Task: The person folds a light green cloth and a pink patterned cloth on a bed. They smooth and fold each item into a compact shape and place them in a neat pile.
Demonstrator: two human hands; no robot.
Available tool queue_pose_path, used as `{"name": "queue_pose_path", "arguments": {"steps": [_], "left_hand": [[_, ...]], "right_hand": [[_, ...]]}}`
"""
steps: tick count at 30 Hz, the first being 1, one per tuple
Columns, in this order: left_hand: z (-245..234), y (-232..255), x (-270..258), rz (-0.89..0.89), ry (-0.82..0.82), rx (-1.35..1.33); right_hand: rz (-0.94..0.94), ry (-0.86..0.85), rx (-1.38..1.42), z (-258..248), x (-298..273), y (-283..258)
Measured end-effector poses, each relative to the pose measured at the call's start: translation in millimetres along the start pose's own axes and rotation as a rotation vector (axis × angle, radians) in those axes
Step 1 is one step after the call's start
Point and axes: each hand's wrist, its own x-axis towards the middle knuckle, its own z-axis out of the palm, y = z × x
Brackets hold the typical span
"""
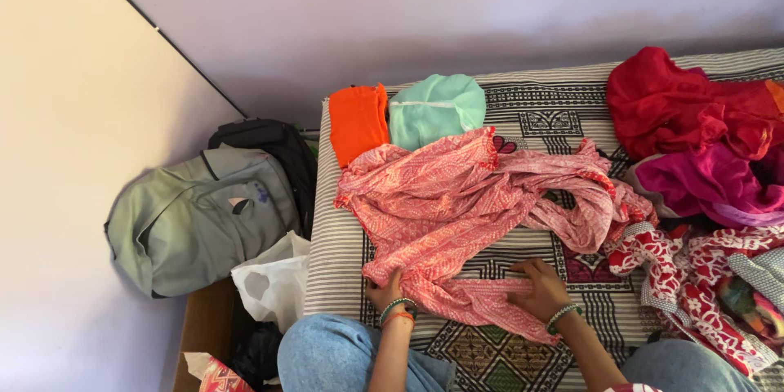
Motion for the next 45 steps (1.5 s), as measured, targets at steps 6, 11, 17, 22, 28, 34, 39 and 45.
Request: {"name": "queue_pose_path", "arguments": {"steps": [6, 11, 17, 22, 28, 34, 39, 45], "left_hand": [[0, -3, -2, -0.21, -0.124, -0.126], [-1, 2, 8, -0.043, -0.144, -0.184], [-3, 29, 36, 0.218, -0.005, -0.086], [-10, 69, 50, 0.373, -0.025, -0.006], [2, 114, 2, 0.725, 0.104, 0.863], [25, 132, -49, 1.028, -0.185, 1.029], [22, 106, -60, 0.848, -0.822, 1.205], [23, 96, -59, 0.856, -0.958, 1.362]], "right_hand": [[0.076, 0.264, -0.18, 5, -28, -18], [-0.065, 0.41, -0.119, 14, -32, -12], [-0.077, 0.398, -0.039, 8, -19, -29], [-0.049, 0.344, -0.068, 6, -1, -60], [-0.072, 0.468, -0.166, 2, 9, -80], [-0.045, 0.238, -0.084, 5, 4, -91], [-0.033, 0.084, -0.098, 23, -4, -90], [-0.173, 0.241, 0.133, 49, -11, -50]]}}
